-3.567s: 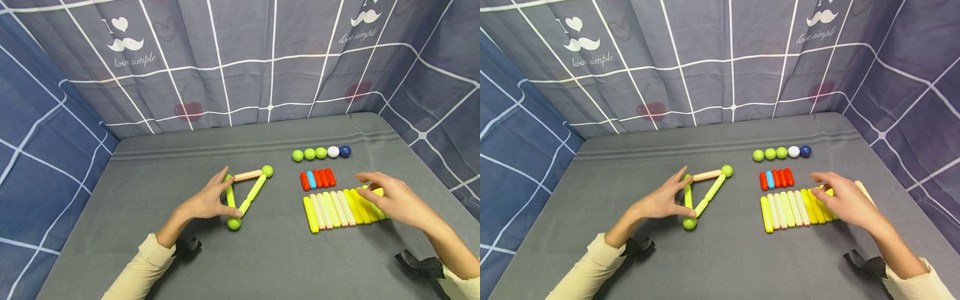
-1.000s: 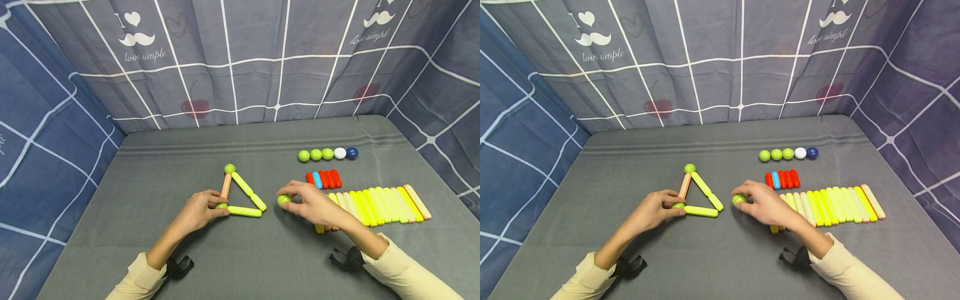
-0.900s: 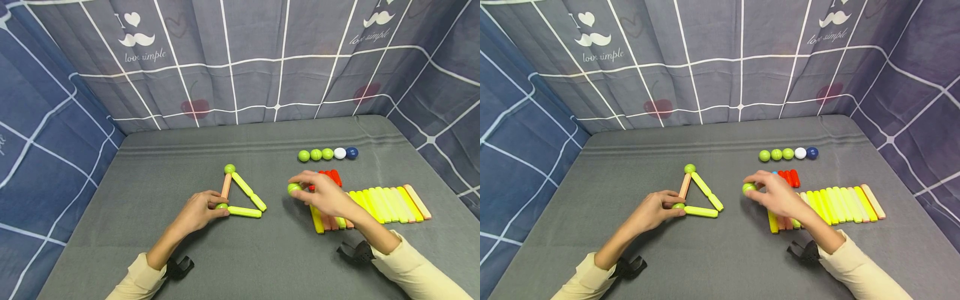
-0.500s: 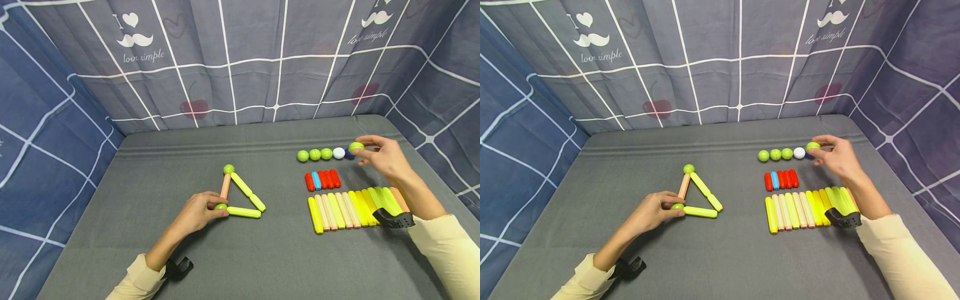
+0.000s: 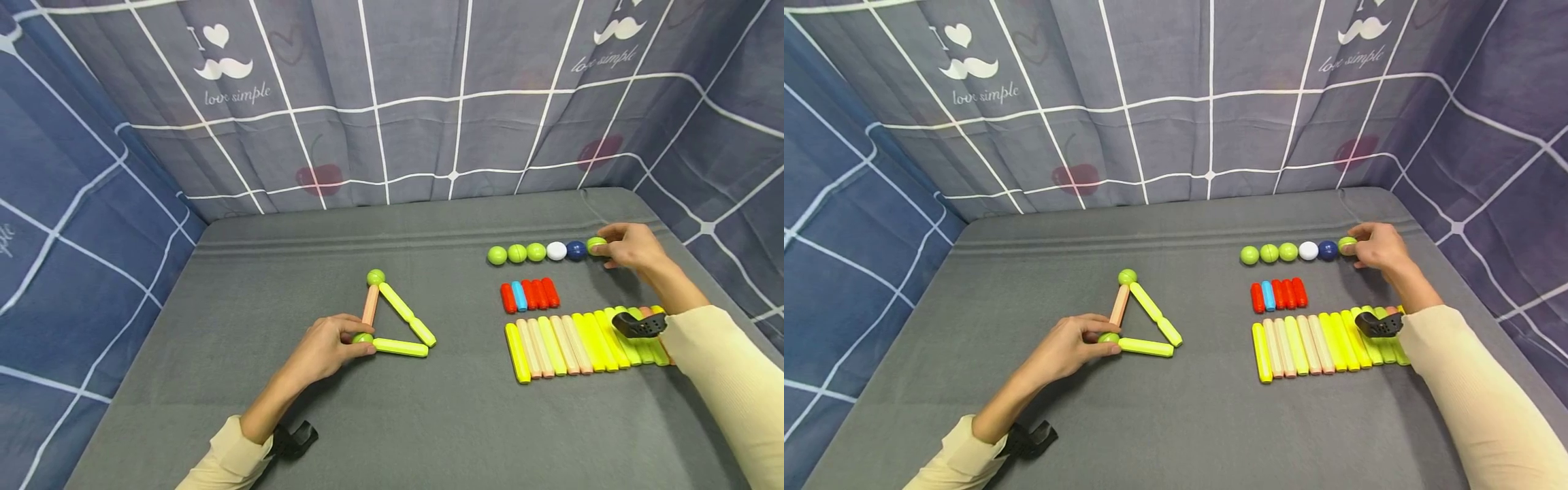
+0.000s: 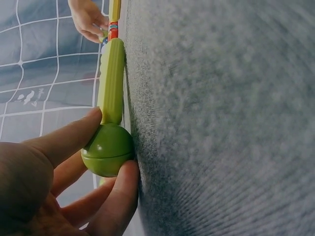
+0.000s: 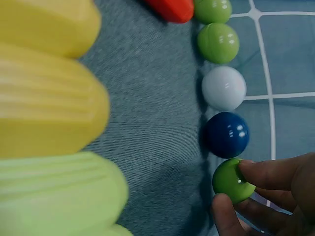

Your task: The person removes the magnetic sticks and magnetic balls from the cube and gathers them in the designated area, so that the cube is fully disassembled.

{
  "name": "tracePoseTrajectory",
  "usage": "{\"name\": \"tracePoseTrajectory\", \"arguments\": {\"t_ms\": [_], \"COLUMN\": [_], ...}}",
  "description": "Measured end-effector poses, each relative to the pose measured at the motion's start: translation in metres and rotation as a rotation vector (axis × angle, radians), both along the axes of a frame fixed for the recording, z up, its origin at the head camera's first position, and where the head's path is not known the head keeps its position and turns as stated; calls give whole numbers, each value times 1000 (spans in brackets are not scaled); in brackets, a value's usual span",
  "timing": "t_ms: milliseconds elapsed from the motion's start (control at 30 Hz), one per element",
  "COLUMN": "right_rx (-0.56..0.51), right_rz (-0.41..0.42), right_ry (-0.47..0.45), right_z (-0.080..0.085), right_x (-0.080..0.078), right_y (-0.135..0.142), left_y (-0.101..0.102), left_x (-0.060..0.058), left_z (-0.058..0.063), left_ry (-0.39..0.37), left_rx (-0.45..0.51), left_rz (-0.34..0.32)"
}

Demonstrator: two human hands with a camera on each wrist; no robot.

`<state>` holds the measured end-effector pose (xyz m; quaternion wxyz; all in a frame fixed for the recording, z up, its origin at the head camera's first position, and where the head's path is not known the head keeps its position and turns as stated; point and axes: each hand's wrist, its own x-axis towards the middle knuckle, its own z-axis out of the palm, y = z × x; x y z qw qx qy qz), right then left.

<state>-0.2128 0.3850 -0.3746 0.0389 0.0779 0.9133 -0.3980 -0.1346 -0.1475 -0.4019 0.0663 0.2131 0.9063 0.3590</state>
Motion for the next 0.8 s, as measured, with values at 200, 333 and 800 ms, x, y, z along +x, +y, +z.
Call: {"name": "tracePoseTrajectory", "arguments": {"t_ms": [200,333,800], "right_rx": [18,20,191], "right_rz": [10,12,38], "right_ry": [-20,-25,156], "right_z": [-6,-5,23], "right_x": [-3,-3,32], "right_y": [3,2,-53], "left_y": [0,1,1], "left_x": [0,0,1], "left_z": [-1,-1,1], "left_ry": [6,2,17], "left_rx": [2,7,-4], "left_rz": [-1,1,3]}}
